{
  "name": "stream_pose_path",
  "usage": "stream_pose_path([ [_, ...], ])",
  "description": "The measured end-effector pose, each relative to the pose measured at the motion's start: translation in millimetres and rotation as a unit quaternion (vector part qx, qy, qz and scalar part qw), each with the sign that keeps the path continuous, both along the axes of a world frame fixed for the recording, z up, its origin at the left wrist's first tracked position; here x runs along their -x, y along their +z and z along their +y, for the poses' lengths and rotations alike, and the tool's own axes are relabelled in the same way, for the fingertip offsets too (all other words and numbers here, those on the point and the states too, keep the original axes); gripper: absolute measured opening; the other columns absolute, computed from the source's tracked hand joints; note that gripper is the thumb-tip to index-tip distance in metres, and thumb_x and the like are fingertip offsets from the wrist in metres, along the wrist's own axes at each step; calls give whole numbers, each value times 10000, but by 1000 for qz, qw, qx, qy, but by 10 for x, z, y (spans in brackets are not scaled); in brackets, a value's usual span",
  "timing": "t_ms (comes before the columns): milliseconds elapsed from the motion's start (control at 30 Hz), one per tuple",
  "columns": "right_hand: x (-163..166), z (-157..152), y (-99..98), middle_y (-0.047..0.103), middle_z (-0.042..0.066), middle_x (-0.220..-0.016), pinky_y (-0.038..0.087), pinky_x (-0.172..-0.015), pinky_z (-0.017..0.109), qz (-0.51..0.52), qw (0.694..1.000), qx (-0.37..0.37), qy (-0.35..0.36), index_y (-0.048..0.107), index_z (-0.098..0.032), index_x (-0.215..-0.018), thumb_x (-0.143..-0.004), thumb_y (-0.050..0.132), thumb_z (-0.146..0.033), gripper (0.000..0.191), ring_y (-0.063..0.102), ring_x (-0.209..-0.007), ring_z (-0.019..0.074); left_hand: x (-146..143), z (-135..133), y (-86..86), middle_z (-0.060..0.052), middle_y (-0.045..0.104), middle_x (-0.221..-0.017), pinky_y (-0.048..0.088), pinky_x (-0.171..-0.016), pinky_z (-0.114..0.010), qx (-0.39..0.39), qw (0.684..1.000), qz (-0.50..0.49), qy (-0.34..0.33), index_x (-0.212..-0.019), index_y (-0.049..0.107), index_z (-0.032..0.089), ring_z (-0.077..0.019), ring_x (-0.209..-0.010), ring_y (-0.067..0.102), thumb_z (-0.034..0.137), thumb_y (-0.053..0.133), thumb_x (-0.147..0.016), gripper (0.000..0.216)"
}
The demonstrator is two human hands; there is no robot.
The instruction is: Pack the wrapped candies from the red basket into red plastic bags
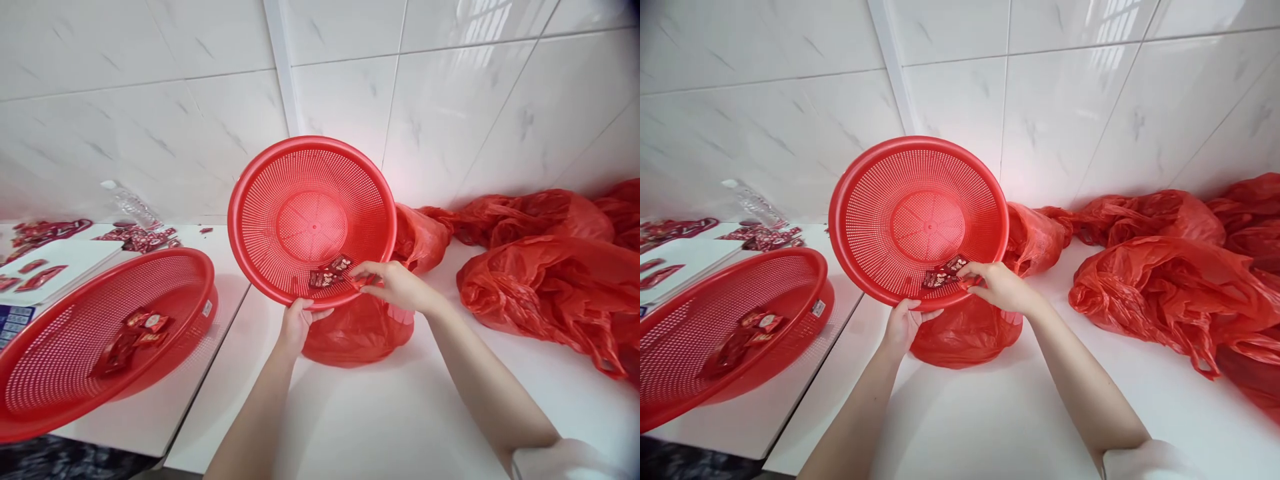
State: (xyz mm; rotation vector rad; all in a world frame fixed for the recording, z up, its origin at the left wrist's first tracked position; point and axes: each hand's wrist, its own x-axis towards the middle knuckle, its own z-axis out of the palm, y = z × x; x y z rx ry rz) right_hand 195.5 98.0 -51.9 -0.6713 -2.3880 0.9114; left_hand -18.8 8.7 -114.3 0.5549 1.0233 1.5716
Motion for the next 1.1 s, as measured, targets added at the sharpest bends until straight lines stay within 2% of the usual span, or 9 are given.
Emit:
stream_pose_path([
  [167,-57,-30,46,731,8,-934,545,-777,293,-41,996,29,67,650,-216,-1082,-856,509,-91,295,690,-835,151,-4,9,-6,-70,702,-1047,532,-906,-533,-2,1000,14,14,-1026,619,142,-307,-1063,633,162,614,-668,358],
  [267,31,-46,-33,731,21,-946,541,-783,314,-46,998,-1,46,668,-217,-1040,-882,486,-103,267,687,-842,163,-48,2,13,-76,698,-1067,536,-895,-538,2,999,24,21,-1052,622,142,-319,-1075,626,161,633,-650,403],
  [400,207,-82,-164,634,97,-1235,469,-974,407,-2,996,-92,-13,599,-206,-1216,-918,508,-203,312,592,-1140,217,-167,-31,28,-72,710,-1039,547,-864,-550,17,1000,22,11,-1075,635,150,-345,-1092,615,159,652,-618,457],
  [500,284,-93,-233,516,141,-1390,350,-1081,512,-37,991,-126,23,495,-198,-1360,-830,666,-390,590,452,-1303,290,-245,-54,4,-55,729,-941,558,-838,-534,17,1000,22,-3,-1016,661,163,-357,-1079,622,164,650,-600,417],
  [567,292,-83,-254,569,130,-1331,357,-1076,507,-50,991,-116,51,501,-207,-1360,-777,725,-399,653,495,-1258,288,-261,-56,-12,-45,731,-950,561,-833,-520,9,1000,24,-6,-1013,668,183,-355,-1088,619,165,649,-601,413],
  [633,276,-67,-254,620,106,-1259,418,-1032,447,-45,992,-99,69,527,-215,-1336,-765,745,-278,615,550,-1188,258,-243,-48,-16,-44,725,-998,560,-840,-516,2,1000,20,-3,-1026,663,185,-352,-1101,611,163,655,-605,422],
  [767,220,-49,-202,664,71,-1177,499,-926,352,-11,995,-71,73,603,-219,-1237,-828,599,-80,432,622,-1067,199,-151,-16,-13,-81,706,-1056,546,-866,-542,5,1000,3,9,-1055,640,134,-355,-1114,602,164,648,-624,432],
  [933,137,-59,-87,693,33,-1112,508,-897,305,53,997,-44,16,625,-232,-1163,-941,476,-185,271,661,-981,154,-47,21,-58,-74,676,-1158,536,-896,-535,-17,999,-4,27,-1161,590,180,-325,-1138,595,148,627,-660,504],
  [1100,127,-80,-45,722,16,-947,527,-762,275,4,998,-49,28,658,-226,-1073,-976,430,-250,248,676,-817,147,-29,33,-66,-75,691,-1114,531,-899,-537,-18,999,3,28,-1118,612,167,-325,-1115,610,171,616,-667,450],
])
